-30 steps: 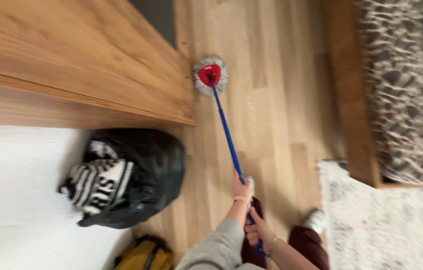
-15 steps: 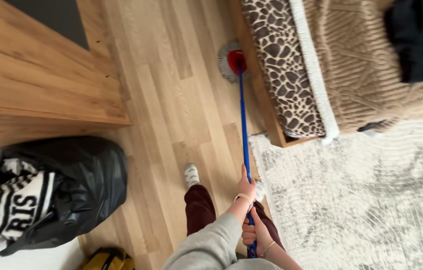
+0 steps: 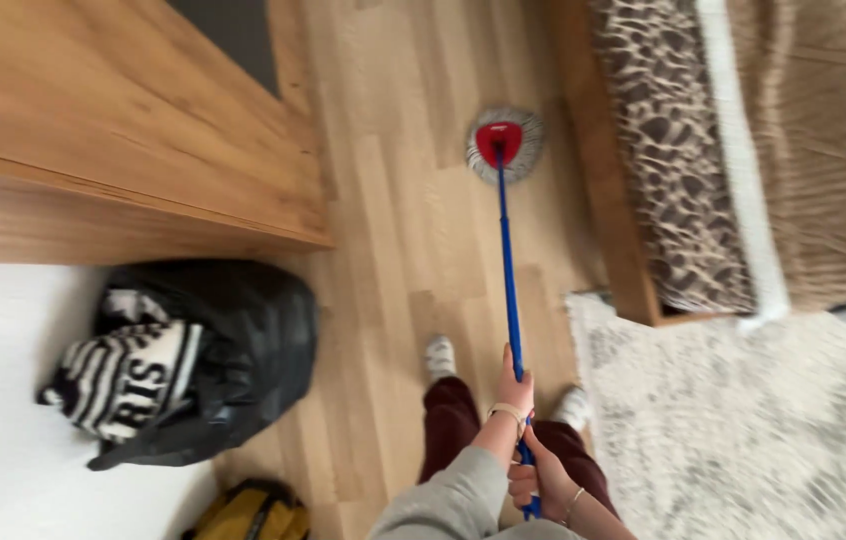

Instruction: The person mops a wooden floor in a bedroom using a blue-handled mop with a red circular head. They move the mop back and forth along the floor between a bed and a wardrobe, covering the visible area systematically.

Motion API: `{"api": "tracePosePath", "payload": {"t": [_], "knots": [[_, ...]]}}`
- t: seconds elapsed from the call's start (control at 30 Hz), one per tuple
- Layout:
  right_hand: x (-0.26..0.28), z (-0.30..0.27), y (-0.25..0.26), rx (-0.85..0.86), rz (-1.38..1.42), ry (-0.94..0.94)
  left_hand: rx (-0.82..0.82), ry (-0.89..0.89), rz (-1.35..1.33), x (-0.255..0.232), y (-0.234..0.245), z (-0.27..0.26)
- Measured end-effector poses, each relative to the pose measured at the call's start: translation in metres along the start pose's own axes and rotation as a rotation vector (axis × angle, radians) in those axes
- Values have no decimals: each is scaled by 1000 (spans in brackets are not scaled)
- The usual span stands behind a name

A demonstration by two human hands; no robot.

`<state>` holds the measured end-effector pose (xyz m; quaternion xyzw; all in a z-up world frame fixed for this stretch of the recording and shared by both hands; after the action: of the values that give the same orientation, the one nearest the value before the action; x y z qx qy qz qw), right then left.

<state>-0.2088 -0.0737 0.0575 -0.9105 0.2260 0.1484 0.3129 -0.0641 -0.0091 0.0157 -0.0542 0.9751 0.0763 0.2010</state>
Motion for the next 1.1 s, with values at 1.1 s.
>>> {"api": "tracePosePath", "payload": {"t": [1.1], "knots": [[6, -60, 93, -124, -12, 218, -46, 20, 81, 65, -93, 6]]}}
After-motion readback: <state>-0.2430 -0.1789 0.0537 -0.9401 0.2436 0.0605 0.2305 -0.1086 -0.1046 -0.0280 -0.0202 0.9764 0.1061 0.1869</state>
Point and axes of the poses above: each hand's wrist, its own z-axis towards the middle knuckle, its own y-axis out of the back of the hand, x = y × z, the point moved 9 cm from there along z, towards the middle knuckle, and after that the axes turned 2 degrees about x, right-handed, at the moved point
